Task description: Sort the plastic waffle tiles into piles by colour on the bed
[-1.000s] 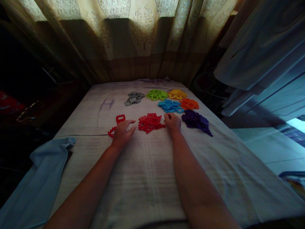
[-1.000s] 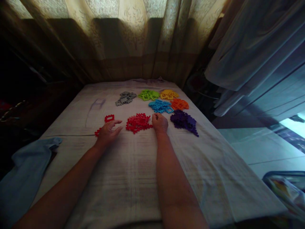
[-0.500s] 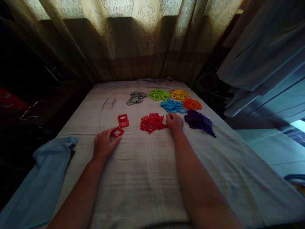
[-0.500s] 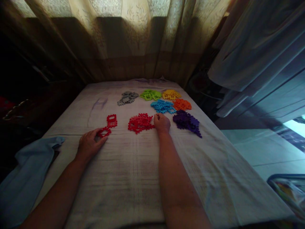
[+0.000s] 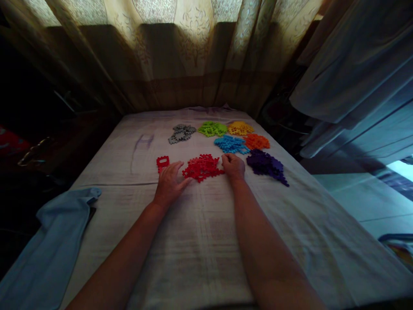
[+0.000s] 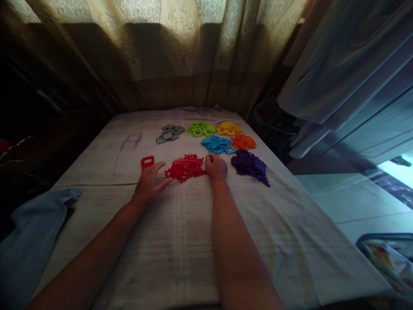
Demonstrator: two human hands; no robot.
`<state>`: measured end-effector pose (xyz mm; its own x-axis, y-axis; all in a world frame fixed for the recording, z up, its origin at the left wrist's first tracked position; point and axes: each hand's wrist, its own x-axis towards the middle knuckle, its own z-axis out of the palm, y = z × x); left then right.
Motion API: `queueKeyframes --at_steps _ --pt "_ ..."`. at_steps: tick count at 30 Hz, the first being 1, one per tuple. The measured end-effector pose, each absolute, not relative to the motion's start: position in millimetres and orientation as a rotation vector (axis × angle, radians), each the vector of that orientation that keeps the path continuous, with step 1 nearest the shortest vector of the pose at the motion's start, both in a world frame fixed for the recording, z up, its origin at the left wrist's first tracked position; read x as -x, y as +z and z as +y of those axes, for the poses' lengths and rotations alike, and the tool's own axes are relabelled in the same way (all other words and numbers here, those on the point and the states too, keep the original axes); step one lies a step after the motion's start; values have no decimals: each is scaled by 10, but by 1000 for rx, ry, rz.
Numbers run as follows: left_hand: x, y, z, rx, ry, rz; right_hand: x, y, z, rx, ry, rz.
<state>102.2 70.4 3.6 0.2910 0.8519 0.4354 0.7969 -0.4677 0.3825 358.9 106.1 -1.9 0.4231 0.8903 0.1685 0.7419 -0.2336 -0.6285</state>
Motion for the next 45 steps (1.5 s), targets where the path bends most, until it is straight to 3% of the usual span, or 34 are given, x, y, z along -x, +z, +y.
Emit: queueKeyframes --at_steps 12,45 --pt "-637 21 589 -2408 656 2105 -3600 -54 1099 2012 294 -1370" --pt "-566 70 644 -2356 669 2058 -3619 -114 1128 1974 259 -1367"
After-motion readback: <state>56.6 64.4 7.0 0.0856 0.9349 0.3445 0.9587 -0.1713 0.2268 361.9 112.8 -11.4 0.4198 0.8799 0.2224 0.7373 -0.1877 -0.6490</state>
